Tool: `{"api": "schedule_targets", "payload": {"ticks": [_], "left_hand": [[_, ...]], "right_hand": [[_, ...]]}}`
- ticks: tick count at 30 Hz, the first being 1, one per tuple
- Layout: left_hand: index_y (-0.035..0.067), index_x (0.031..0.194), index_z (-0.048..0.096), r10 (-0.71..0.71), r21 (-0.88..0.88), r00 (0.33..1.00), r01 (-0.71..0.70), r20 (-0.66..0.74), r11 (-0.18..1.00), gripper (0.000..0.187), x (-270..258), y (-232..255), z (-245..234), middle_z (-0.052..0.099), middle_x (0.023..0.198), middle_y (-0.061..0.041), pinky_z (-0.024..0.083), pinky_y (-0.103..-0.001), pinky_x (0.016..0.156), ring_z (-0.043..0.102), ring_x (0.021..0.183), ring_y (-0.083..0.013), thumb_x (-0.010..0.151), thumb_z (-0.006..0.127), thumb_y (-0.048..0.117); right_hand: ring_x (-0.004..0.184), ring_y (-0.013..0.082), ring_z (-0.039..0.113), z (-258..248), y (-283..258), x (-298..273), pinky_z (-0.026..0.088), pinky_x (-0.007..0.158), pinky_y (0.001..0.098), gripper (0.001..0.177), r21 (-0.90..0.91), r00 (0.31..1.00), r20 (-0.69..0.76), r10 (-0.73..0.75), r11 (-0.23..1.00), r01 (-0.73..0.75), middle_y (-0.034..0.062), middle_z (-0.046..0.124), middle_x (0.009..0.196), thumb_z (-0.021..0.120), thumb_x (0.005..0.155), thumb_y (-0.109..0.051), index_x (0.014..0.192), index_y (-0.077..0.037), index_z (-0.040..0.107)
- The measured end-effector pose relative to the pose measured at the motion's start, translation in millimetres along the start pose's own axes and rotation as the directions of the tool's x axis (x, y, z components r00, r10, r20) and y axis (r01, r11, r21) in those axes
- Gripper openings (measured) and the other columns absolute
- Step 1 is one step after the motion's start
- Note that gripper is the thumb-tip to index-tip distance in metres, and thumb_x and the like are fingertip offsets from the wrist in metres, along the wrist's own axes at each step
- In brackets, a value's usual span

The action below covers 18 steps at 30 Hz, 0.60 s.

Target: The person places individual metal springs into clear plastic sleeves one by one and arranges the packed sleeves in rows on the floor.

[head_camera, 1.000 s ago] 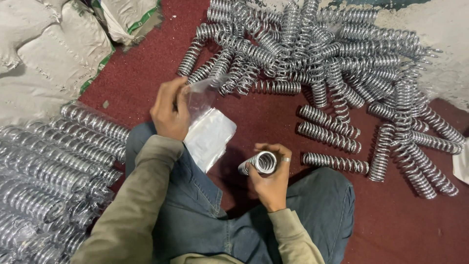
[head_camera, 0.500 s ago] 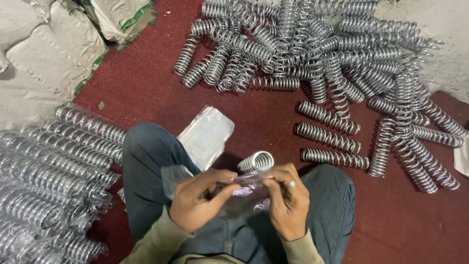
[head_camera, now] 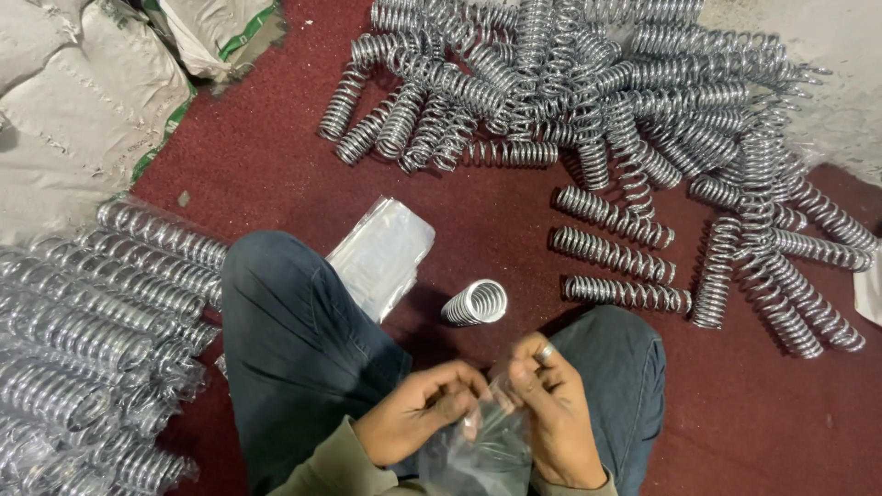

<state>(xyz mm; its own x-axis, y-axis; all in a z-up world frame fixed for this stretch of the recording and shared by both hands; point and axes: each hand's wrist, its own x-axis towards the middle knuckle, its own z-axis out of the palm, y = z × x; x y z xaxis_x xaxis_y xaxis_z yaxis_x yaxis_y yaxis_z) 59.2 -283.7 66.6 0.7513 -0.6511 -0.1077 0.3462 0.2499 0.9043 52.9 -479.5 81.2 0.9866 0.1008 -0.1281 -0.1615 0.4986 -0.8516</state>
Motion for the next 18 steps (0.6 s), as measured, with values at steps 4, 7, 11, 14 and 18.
{"api": "schedule_targets", "payload": {"ticks": [4, 7, 11, 14, 18], "left_hand": [[0.002, 0.090, 0.068, 0.113, 0.058, 0.989, -0.108, -0.095, 0.992, 0.050, 12, -18, -23, 0.067, 0.085, -0.008, 0.057, -0.029, 0.068, 0.066, 0.068, -0.0159, 0.103, 0.046, 0.044], [0.011, 0.075, 0.060, 0.088, 0.006, 0.886, -0.096, -0.455, 0.995, 0.037, 24, 0, -26, 0.072, 0.081, -0.009, 0.055, -0.033, 0.079, 0.069, 0.081, -0.0156, 0.100, 0.057, 0.038], [0.013, 0.084, 0.067, 0.301, 0.280, 0.882, -0.204, -0.363, 0.938, 0.029, 38, 8, -29, 0.056, 0.101, -0.001, 0.049, -0.027, 0.081, 0.061, 0.087, -0.0115, 0.102, 0.056, 0.033], [0.004, 0.091, 0.069, 0.255, 0.287, 0.878, -0.143, -0.404, 0.947, 0.025, 60, 7, -36, 0.059, 0.122, -0.011, 0.056, -0.030, 0.075, 0.067, 0.084, -0.0144, 0.102, 0.060, 0.024], [-0.003, 0.099, 0.067, -0.049, 0.002, 0.845, 0.059, -0.532, 0.998, 0.029, 101, -20, -55, 0.061, 0.092, -0.014, 0.054, -0.024, 0.051, 0.064, 0.067, -0.0174, 0.106, 0.057, 0.023]], "right_hand": [[0.059, 0.0065, 0.035, 6, -1, 0, 0.029, 0.055, 0.0240, 0.021, -0.460, 0.988, -0.108, 0.108, 0.876, -0.146, -0.0055, 0.040, 0.064, 0.075, 0.096, -0.016, 0.081, -0.010, 0.061], [0.071, 0.0178, 0.066, 14, -11, 10, 0.055, 0.074, 0.0314, 0.014, -0.426, 0.969, -0.114, 0.218, 0.871, -0.246, 0.0094, 0.069, 0.073, 0.073, 0.093, -0.014, 0.094, 0.000, 0.073], [0.075, 0.0133, 0.061, 14, -34, 37, 0.052, 0.066, 0.0262, 0.003, -0.785, 0.986, 0.086, -0.142, 0.600, 0.155, 0.0024, 0.063, 0.088, 0.070, 0.088, -0.008, 0.086, -0.008, 0.072], [0.070, 0.0192, 0.061, 6, -36, 68, 0.052, 0.062, 0.0322, 0.006, -0.875, 0.965, 0.117, -0.236, 0.434, 0.213, 0.0077, 0.063, 0.086, 0.069, 0.083, -0.003, 0.080, -0.007, 0.073], [0.045, 0.0188, 0.052, -27, -7, 109, 0.044, 0.039, 0.0310, 0.014, -0.723, 0.983, -0.179, 0.029, 0.674, -0.151, 0.0122, 0.058, 0.064, 0.060, 0.093, -0.008, 0.090, -0.001, 0.071]]}}
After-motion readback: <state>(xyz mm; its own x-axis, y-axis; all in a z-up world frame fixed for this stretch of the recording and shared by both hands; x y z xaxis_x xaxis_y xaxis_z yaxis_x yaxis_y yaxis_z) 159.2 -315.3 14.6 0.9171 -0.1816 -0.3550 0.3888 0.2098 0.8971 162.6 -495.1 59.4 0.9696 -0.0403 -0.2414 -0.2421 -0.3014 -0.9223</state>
